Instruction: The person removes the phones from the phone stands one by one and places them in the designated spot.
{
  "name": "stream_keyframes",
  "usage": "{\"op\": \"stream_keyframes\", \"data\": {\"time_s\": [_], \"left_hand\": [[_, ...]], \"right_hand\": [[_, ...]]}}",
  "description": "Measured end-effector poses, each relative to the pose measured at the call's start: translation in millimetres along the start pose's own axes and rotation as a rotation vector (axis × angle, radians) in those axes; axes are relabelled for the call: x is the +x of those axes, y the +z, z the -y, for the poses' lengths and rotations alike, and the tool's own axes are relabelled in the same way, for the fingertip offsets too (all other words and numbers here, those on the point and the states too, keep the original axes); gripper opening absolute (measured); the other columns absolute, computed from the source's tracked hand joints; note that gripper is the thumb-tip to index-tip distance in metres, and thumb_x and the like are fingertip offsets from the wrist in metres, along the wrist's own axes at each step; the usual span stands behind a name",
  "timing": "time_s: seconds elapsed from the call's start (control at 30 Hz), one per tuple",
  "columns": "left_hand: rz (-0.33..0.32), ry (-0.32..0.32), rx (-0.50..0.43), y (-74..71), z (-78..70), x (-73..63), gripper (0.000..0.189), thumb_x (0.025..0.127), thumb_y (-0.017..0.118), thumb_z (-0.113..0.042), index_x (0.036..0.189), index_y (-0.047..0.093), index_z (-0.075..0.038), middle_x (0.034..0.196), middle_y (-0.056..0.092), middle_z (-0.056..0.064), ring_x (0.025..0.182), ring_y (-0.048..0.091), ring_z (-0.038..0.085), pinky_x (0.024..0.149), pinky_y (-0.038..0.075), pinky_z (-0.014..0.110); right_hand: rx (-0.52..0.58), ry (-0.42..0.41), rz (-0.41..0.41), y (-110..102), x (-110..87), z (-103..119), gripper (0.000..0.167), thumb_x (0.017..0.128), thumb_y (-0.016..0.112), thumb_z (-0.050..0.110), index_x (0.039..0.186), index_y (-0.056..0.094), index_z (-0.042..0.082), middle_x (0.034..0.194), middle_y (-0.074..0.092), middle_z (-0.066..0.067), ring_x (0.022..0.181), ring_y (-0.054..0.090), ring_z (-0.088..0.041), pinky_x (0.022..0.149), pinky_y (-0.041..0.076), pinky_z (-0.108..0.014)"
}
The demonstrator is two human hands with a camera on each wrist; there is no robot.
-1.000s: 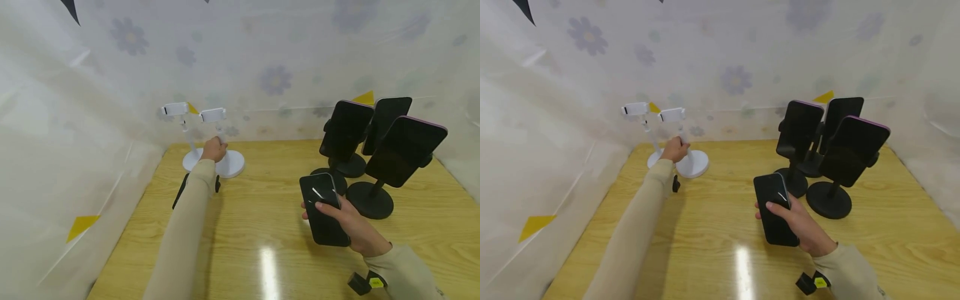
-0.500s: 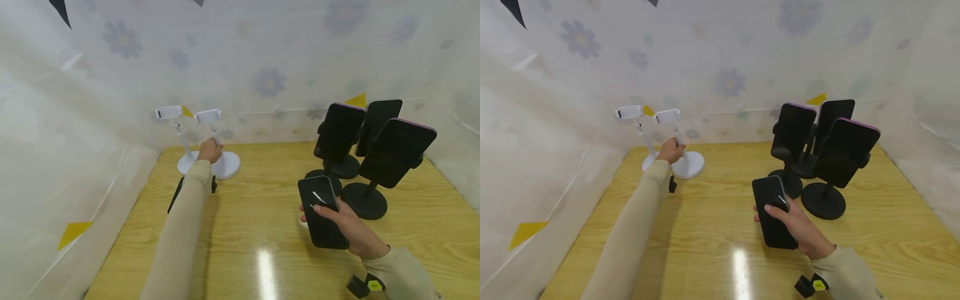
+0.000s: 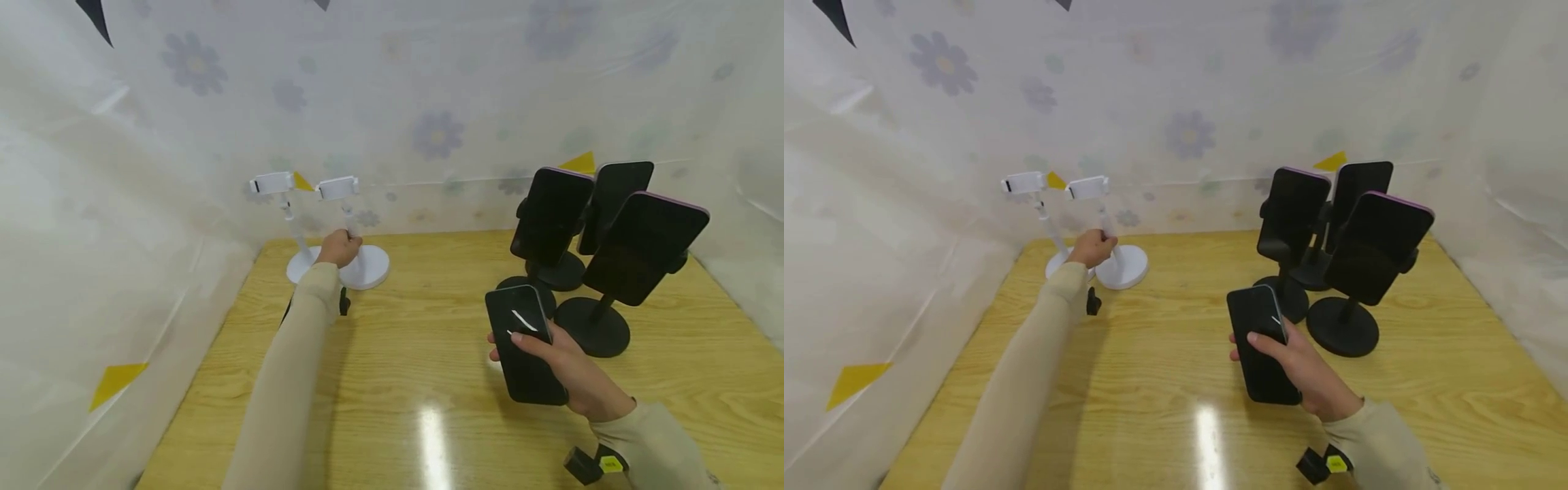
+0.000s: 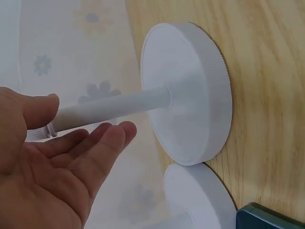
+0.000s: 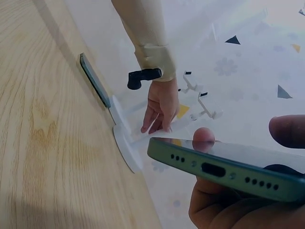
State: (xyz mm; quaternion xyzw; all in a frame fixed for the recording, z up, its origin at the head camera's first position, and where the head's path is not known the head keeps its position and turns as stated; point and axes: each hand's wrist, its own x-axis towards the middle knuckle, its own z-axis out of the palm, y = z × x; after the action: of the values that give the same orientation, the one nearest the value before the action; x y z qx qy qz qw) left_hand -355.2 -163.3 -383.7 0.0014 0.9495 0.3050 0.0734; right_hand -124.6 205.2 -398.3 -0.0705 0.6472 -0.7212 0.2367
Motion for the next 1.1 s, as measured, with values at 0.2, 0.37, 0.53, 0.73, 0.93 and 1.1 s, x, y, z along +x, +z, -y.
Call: {"op": "stream_keyframes", "data": {"time_s": [0.2,0.37,0.53,0.73,0.93,1.1], "left_hand": [[-0.048,-0.004,0.028,5.1,-0.1,-10.0,0.042,0.104,0.042,-0.031,0.125,0.057,0.001,0.124,0.063,0.021,0.107,0.061,0.034,0.092,0.051,0.046],[-0.030,0.082,0.013,13.9,-5.9,-21.5,0.041,0.104,0.041,-0.030,0.127,0.059,-0.001,0.126,0.064,0.018,0.114,0.062,0.034,0.095,0.051,0.047],[0.002,0.214,-0.030,24.8,-26.0,-48.5,0.038,0.105,0.043,-0.030,0.129,0.059,-0.005,0.129,0.063,0.015,0.117,0.061,0.032,0.096,0.051,0.047],[-0.039,0.392,-0.065,23.7,-61.0,-92.2,0.032,0.106,0.046,-0.029,0.125,0.064,-0.012,0.125,0.067,0.008,0.107,0.066,0.024,0.089,0.055,0.040],[0.064,0.618,-0.230,16.3,-91.8,-142.9,0.025,0.106,0.047,-0.023,0.120,0.065,-0.013,0.114,0.070,0.004,0.098,0.068,0.015,0.082,0.056,0.030],[0.049,0.767,-0.216,23.7,-105.6,-174.7,0.022,0.104,0.051,-0.018,0.119,0.066,-0.012,0.114,0.070,0.002,0.096,0.066,0.012,0.084,0.055,0.027]], "right_hand": [[-0.005,-0.029,0.013,0.1,3.7,5.3,0.036,0.107,0.043,0.024,0.141,0.035,0.026,0.119,0.070,0.011,0.107,0.069,-0.010,0.082,0.058,-0.040],[0.010,-0.068,0.018,-2.9,5.0,12.0,0.033,0.108,0.041,0.024,0.140,0.038,0.026,0.120,0.070,0.010,0.108,0.070,-0.010,0.081,0.059,-0.038],[0.068,-0.116,0.067,-4.5,4.2,20.1,0.034,0.110,0.030,0.031,0.143,0.036,0.028,0.123,0.069,0.009,0.110,0.069,-0.010,0.081,0.060,-0.039],[0.105,-0.164,0.142,1.3,6.0,29.4,0.039,0.110,0.022,0.035,0.145,0.037,0.026,0.124,0.069,0.006,0.110,0.068,-0.012,0.080,0.060,-0.042],[0.134,-0.193,0.159,11.8,5.3,37.4,0.039,0.111,0.022,0.032,0.146,0.037,0.026,0.126,0.068,0.007,0.110,0.069,-0.013,0.079,0.060,-0.043],[0.158,-0.242,0.198,23.2,9.3,42.4,0.040,0.110,0.022,0.029,0.148,0.034,0.023,0.129,0.066,0.005,0.111,0.068,-0.014,0.080,0.060,-0.043]]}}
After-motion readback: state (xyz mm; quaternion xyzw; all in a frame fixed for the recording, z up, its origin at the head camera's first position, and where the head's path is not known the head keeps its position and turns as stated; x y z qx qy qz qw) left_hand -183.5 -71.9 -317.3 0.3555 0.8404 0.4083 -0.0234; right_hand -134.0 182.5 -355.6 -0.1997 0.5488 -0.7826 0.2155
